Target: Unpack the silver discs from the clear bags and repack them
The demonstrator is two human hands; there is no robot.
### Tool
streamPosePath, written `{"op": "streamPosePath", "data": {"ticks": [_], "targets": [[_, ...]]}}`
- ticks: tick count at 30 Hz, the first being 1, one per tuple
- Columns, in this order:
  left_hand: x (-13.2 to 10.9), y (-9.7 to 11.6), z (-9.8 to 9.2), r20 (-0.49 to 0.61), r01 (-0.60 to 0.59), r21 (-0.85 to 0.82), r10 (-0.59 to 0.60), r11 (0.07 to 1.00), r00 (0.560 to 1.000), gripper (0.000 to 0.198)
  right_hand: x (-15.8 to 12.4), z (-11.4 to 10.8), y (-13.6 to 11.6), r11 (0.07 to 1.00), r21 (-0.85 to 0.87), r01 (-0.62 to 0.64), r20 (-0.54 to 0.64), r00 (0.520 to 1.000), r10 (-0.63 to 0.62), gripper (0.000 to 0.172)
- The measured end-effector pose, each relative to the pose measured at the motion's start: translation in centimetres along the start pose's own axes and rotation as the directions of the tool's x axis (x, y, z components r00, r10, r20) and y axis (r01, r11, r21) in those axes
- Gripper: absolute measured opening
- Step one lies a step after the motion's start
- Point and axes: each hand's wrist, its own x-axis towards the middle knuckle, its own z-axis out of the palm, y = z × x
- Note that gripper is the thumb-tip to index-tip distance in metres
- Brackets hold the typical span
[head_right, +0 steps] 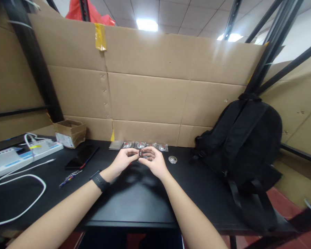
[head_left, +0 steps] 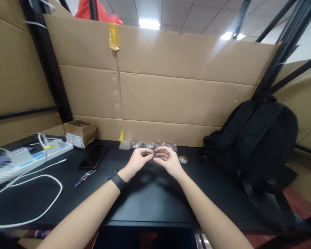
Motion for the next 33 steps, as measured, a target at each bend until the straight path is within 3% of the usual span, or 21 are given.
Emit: {"op": "streamPosePath", "data": {"ticks": [15, 20, 25, 33], "targets": [[-0.3, 0.2, -0.2, 0.009, 0.026, -0.031, -0.026, 0.999, 1.000, 0.039, -0.1, -0.2, 0.1, 0.999, -0.049, -0.007, 0.050, 0.999, 0.010, 0.045], [-0.2, 0.0, -0.4, 0.041, 0.010, 0.029, -0.011, 1.000, 0.999, 0.034, -0.1, -0.2, 0.2, 0.997, -0.071, 0.010, 0.059, 0.998, -0.006, 0.045], [0.1, -0.4, -1.0, 0.077, -0.080, 0.132, 0.071, 0.988, 0.995, 0.035, -0.2, 0.0, 0.6, 0.996, -0.085, 0.023, 0.043, 0.999, -0.019, 0.046], [0.2, -0.5, -1.2, 0.114, -0.068, 0.129, 0.053, 0.989, 0.992, 0.040, -0.1, -0.1, 1.0, 0.996, -0.090, -0.006, 0.031, 0.999, 0.009, 0.045]]}}
